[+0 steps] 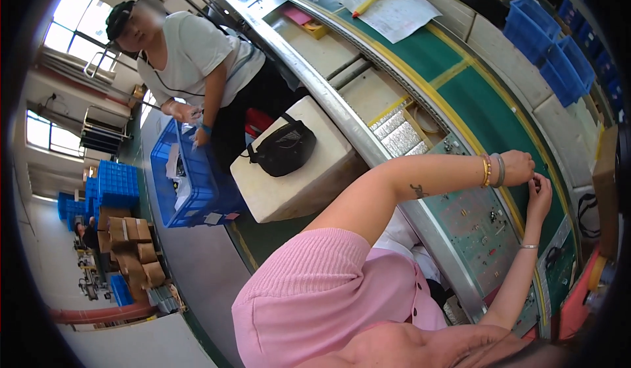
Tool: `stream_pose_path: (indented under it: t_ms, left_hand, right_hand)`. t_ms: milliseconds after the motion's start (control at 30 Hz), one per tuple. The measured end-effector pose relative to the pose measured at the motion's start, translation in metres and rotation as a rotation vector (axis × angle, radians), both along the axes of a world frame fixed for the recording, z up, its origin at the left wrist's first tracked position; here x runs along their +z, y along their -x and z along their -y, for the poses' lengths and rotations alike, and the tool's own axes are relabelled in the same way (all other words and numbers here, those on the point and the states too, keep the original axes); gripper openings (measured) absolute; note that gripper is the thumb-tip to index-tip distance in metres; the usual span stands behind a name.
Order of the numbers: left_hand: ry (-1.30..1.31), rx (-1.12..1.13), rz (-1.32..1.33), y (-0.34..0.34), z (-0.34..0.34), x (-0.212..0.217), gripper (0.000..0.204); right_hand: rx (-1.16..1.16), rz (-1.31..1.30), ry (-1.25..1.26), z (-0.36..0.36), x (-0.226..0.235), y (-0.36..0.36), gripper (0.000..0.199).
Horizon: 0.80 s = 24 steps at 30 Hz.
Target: The person assembles electronic components onto printed circuit boards by hand, taking components from bins and placing them onto PCBs on a conveyor belt.
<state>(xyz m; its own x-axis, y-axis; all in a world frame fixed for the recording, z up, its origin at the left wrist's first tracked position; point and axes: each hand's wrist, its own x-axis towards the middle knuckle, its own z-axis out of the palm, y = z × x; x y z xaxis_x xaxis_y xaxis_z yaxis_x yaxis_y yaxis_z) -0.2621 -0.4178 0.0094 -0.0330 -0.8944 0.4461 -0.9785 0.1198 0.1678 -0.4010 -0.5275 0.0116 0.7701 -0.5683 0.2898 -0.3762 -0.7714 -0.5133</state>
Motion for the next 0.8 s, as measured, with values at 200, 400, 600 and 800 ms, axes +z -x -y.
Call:
stream_pose_path:
  t_ms: [200,400,600,800]
  left_hand:
    - [0.024,0.041,0.047,-0.012,-0.005,-0.019,0.013]
    - [-0.008,0.046,0.066,-0.002,0.004,-0.016,0.012]
    - [-0.041,0.015,0.084,0.000,0.001,-0.018,0.011]
    - [-0.087,-0.002,-0.287,0.010,-0.017,0.003,0.011]
  right_hand:
    - [0.009,-0.056,0.160,0.001,-0.008,-0.009,0.007]
    - [-0.066,-0.058,0.193,-0.001,-0.005,-0.003,0.008]
    - [-0.066,-0.089,0.131,-0.012,0.001,0.011,0.007]
    - [-0.030,-0.104,0.284,-0.014,-0.001,0.034,0.005]
